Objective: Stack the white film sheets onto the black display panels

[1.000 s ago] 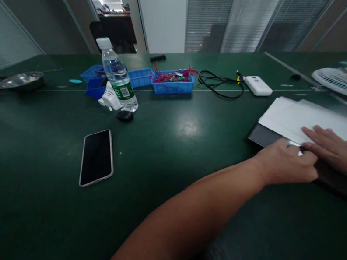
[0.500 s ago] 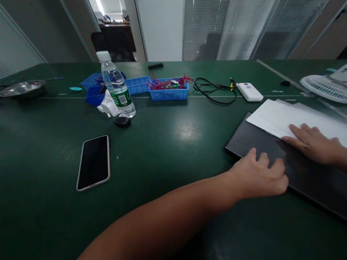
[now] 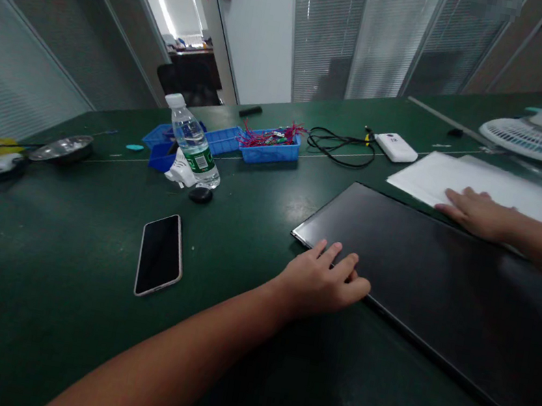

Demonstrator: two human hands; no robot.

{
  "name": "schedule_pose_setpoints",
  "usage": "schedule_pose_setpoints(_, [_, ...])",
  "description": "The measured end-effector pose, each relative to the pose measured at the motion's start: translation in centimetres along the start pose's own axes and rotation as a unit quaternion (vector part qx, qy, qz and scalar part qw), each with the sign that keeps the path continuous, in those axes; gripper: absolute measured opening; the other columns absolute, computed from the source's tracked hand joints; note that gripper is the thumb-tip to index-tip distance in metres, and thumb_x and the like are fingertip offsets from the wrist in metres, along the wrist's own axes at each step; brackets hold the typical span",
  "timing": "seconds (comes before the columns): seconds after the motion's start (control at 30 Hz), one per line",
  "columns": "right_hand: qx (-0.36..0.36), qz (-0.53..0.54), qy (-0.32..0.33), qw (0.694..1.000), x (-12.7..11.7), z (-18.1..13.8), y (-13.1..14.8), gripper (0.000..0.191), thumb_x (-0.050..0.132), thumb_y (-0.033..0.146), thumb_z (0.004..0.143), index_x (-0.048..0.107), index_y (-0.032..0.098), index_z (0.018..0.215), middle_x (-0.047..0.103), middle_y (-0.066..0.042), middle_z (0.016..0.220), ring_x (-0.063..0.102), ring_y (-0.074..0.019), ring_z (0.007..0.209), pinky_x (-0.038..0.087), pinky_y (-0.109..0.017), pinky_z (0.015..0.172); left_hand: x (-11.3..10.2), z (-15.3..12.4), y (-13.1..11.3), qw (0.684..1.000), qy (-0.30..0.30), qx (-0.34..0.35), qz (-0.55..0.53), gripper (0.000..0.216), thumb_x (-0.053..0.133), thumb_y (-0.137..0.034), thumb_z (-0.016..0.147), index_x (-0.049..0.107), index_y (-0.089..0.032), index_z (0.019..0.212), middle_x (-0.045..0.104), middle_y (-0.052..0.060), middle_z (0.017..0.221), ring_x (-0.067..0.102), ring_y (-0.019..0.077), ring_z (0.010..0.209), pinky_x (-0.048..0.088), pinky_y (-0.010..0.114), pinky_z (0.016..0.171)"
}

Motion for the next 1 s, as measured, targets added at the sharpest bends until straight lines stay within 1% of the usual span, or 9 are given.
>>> schedule_pose_setpoints(0.13, [0.059,-0.007,0.026,0.998,0.2,-0.5,-1.7,0.092,0.023,0.08,0.105,0.043,0.019,0.17,0.037,-0.028,0.175,0.039,-0.0513,0.153,0.031,-0.082,0.113,-2.1,-5.1,1.4,0.999,-0.011,-0.027,0.022,0.026,0.059,-0.019,0.11,0.074,-0.023,0.13,0.079,0.01,0.136,0.081,0.0271,0.118,0.067,0.043,0.101])
schedule_pose_setpoints(0.3, [0.045,-0.013,-0.008,0.999,-0.7,-1.6,-1.7,0.093,0.019,0.078,0.105,0.046,0.016,0.17,0.042,-0.027,0.173,0.044,-0.0482,0.151,0.036,-0.074,0.114,-3.9,-9.7,2.3,0.993,0.021,-0.106,0.049,0.025,0.066,-0.015,0.104,0.077,-0.021,0.126,0.082,0.009,0.131,0.082,0.0277,0.116,0.069,0.043,0.1])
schedule_pose_setpoints(0.47, [0.054,-0.067,-0.003,0.996,-2.3,-3.6,0.3,0.092,0.016,0.073,0.106,0.063,0.012,0.156,0.064,-0.028,0.151,0.065,-0.0451,0.124,0.049,-0.057,0.1,-5.1,-10.1,1.5,0.97,0.079,-0.21,0.092,0.035,0.066,-0.005,0.096,0.08,-0.02,0.124,0.083,0.012,0.127,0.084,0.0302,0.106,0.073,0.039,0.086])
schedule_pose_setpoints(0.57, [0.063,-0.105,0.009,0.992,-3.2,-4.9,1.9,0.082,0.019,0.062,0.109,0.065,0.009,0.152,0.072,-0.033,0.131,0.07,-0.0415,0.106,0.049,-0.054,0.09,-5.8,-9.5,0.5,0.967,0.093,-0.215,0.099,0.039,0.065,-0.002,0.094,0.08,-0.018,0.127,0.083,0.014,0.125,0.085,0.0309,0.099,0.072,0.036,0.073])
schedule_pose_setpoints(0.67, [0.095,-0.102,-0.011,0.99,-4.1,-5.8,2.9,0.079,0.023,0.055,0.109,0.063,0.002,0.151,0.071,-0.038,0.124,0.069,-0.0426,0.104,0.047,-0.054,0.087,-5.9,-9.2,0.9,0.972,0.08,-0.198,0.093,0.04,0.066,-0.003,0.095,0.079,-0.018,0.13,0.084,0.013,0.124,0.085,0.0291,0.097,0.07,0.033,0.067])
schedule_pose_setpoints(0.77, [0.124,-0.103,-0.028,0.986,-4.6,-6.4,3.5,0.073,0.026,0.054,0.109,0.069,0.008,0.146,0.072,-0.036,0.124,0.068,-0.0425,0.103,0.045,-0.051,0.082,-5.5,-9.3,2.4,0.985,0.056,-0.161,0.036,0.031,0.07,-0.014,0.099,0.078,-0.019,0.129,0.083,0.011,0.12,0.081,0.0269,0.102,0.07,0.039,0.08])
schedule_pose_setpoints(0.83, [0.148,-0.106,-0.038,0.983,-4.9,-6.7,3.5,0.068,0.029,0.056,0.11,0.074,0.014,0.138,0.073,-0.032,0.123,0.068,-0.0395,0.099,0.043,-0.048,0.077,-4.9,-9.5,3.5,0.989,0.055,-0.133,-0.033,0.027,0.07,-0.034,0.105,0.079,-0.02,0.126,0.082,0.012,0.119,0.079,0.0287,0.104,0.069,0.046,0.088])
schedule_pose_setpoints(0.93, [0.196,-0.076,-0.069,0.975,-5.6,-7.2,2.6,0.069,0.029,0.058,0.112,0.076,0.011,0.133,0.074,-0.032,0.12,0.066,-0.0359,0.094,0.038,-0.046,0.073,-3.5,-10.6,6.1,0.974,0.084,-0.191,-0.089,0.049,0.068,-0.054,0.104,0.074,-0.021,0.141,0.075,0.017,0.139,0.072,0.0355,0.126,0.062,0.057,0.106])
schedule_pose_setpoints(1.0, [0.233,-0.035,-0.11,0.966,-6.2,-7.7,1.3,0.067,0.031,0.053,0.113,0.075,0.008,0.135,0.074,-0.033,0.12,0.065,-0.0346,0.094,0.035,-0.046,0.074,-2.2,-11.7,7.7,0.953,0.12,-0.265,-0.091,0.065,0.065,-0.062,0.103,0.064,-0.025,0.156,0.063,0.018,0.158,0.058,0.0437,0.148,0.048,0.069,0.121])
Point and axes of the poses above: each hand's wrist, its own z-axis towards the middle knuckle, its own x-axis out of the palm, y = z × x, the point moved 9 cm from there along z, towards the middle knuckle
